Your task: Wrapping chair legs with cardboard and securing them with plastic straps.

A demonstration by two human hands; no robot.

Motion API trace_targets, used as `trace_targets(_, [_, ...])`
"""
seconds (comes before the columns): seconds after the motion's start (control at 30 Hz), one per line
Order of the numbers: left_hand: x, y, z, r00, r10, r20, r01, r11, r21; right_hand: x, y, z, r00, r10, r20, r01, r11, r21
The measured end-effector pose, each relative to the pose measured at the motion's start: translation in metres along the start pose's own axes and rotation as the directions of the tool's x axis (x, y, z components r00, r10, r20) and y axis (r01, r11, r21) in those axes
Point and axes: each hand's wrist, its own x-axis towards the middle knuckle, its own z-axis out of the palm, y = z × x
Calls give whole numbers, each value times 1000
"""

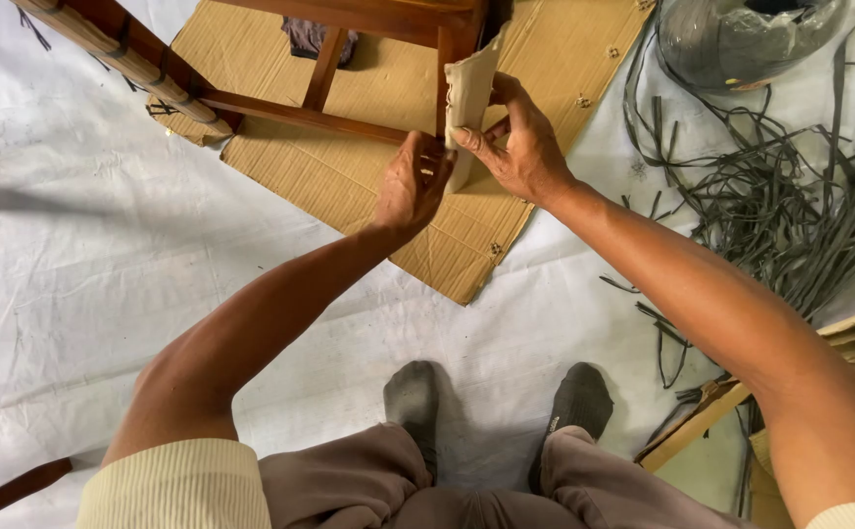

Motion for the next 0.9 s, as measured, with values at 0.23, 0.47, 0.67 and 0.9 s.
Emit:
trace_targets(0.23, [-4, 7, -8, 997, 4, 80, -6, 1000, 29, 4, 7, 3, 994, 106, 28, -104, 993, -60])
trace_targets(0.47, [-10, -1, -14, 997, -1, 74, -5, 997, 71, -4, 7, 7, 981, 183, 61, -178, 980, -83])
trace_targets(0.67, [-20, -54, 0, 991, -36, 127, 10, 979, 202, -15, 19, 8, 986, 156, 50, -147, 978, -150])
trace_targets(0.9, [-24, -50, 30, 887, -178, 426, 26, 941, 338, -32, 33, 3, 981, 187, 57, -177, 973, -151])
